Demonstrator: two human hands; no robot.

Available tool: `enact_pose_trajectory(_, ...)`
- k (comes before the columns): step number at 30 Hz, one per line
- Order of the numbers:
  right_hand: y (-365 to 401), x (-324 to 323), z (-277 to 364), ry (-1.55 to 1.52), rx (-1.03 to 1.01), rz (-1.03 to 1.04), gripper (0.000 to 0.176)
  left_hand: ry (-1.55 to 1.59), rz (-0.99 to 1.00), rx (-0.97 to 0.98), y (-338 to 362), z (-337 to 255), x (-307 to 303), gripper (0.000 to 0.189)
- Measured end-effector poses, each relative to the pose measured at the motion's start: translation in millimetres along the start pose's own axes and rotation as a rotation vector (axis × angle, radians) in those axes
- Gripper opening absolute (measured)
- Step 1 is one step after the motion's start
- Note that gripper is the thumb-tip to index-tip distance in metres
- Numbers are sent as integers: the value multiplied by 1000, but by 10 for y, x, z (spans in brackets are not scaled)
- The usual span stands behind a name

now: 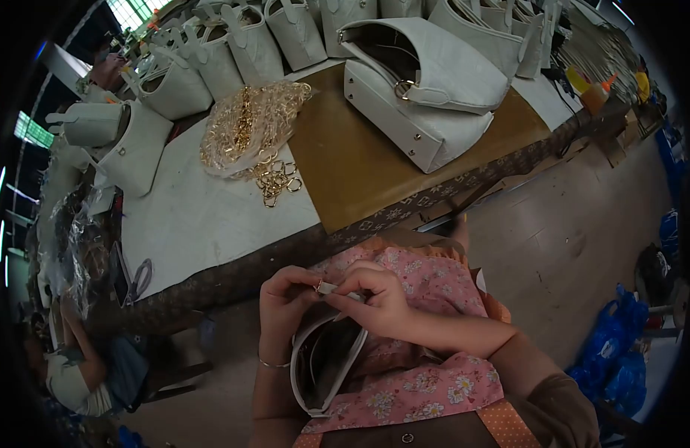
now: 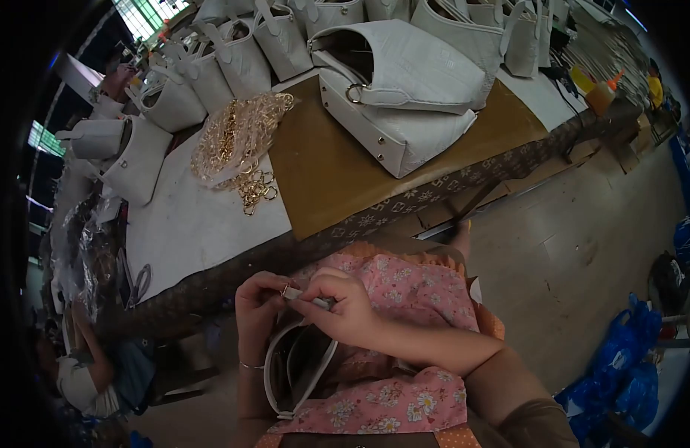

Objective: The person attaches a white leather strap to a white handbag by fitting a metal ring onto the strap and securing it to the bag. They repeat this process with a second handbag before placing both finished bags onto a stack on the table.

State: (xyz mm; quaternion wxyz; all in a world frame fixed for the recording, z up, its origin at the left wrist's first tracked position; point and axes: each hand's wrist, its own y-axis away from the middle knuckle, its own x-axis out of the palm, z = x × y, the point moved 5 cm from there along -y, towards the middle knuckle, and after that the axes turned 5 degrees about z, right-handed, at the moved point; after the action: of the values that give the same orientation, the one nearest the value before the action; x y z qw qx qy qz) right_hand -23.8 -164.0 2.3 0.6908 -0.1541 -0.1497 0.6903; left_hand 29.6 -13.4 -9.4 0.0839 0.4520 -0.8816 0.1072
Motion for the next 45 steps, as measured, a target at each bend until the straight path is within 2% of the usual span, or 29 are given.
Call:
enact_pose_trajectory(1,2,12,22,-5,6,6,9,1,-9,-4,-13,13,-6,21)
enact_pose_trajectory(3,2,31,8,-233,186,-30,10,-91,113,57,-48,-9,53,20)
enact_pose_trajectory(7,43,55,-111,-231,242,33,9,-67,119,31,-84,10,85,14)
enact_pose_trajectory(9,32,127,-140,-718,384,18,9,-109,96,95,-103,6,101,11)
enact_pose_trajectory(10,-4,138,-154,-720,389,20,9,-108,91,92,-123,7,142,11)
enact_pose_trajectory(12,-75,128,-203,-767,420,-38,12,-119,17,247,-129,-94,210,8)
enact_pose_trajectory(13,-88,118,-184,-770,425,-36,12,-120,12,244,-112,-86,195,8)
enact_pose_trajectory(15,-98,152,-113,-434,495,201,12,-70,2,147,-83,-19,147,8)
enact_pose_trajectory(18,-103,140,-59,-426,445,206,13,-114,-30,45,-23,-22,138,10)
enact_pose_trajectory(22,22,145,-222,-356,501,253,13,-89,-21,-4,4,30,33,9)
enact_pose_trajectory(24,-21,100,-109,-66,327,269,27,166,-122,3,18,78,-84,8)
enact_pose_trajectory(25,-30,97,-94,-66,326,271,27,166,-124,4,10,46,-77,8)
enact_pose_trajectory(27,-38,86,44,236,74,258,46,216,-197,-82,18,-60,-49,29)
enact_pose_trajectory(28,3,95,28,235,78,257,46,218,-197,-86,19,-151,-13,29)
enact_pose_trajectory(30,97,120,-45,171,166,280,54,255,-46,-65,9,-332,116,60)
enact_pose_trajectory(31,92,101,-42,171,167,283,54,257,-49,-64,26,-376,114,60)
enact_pose_trajectory(33,69,91,-50,141,280,384,56,3,99,-185,84,-393,136,71)
enact_pose_trajectory(34,56,66,-29,140,282,385,56,5,97,-187,91,-371,75,71)
enact_pose_trajectory(36,93,79,-87,124,477,526,43,-419,199,-270,83,-252,-20,59)
enact_pose_trajectory(37,104,85,-104,123,479,531,43,-417,194,-272,68,-253,-31,59)
enact_pose_trajectory(39,204,160,-212,-74,600,638,49,-401,117,-473,69,-166,-101,48)
enact_pose_trajectory(40,225,180,-271,-75,602,642,49,-399,113,-474,53,-90,-122,48)
enact_pose_trajectory(42,233,234,-375,-623,686,493,61,-129,145,-404,7,140,-142,41)
enact_pose_trajectory(45,266,216,-460,-549,752,573,69,33,192,-370,36,204,-142,40)
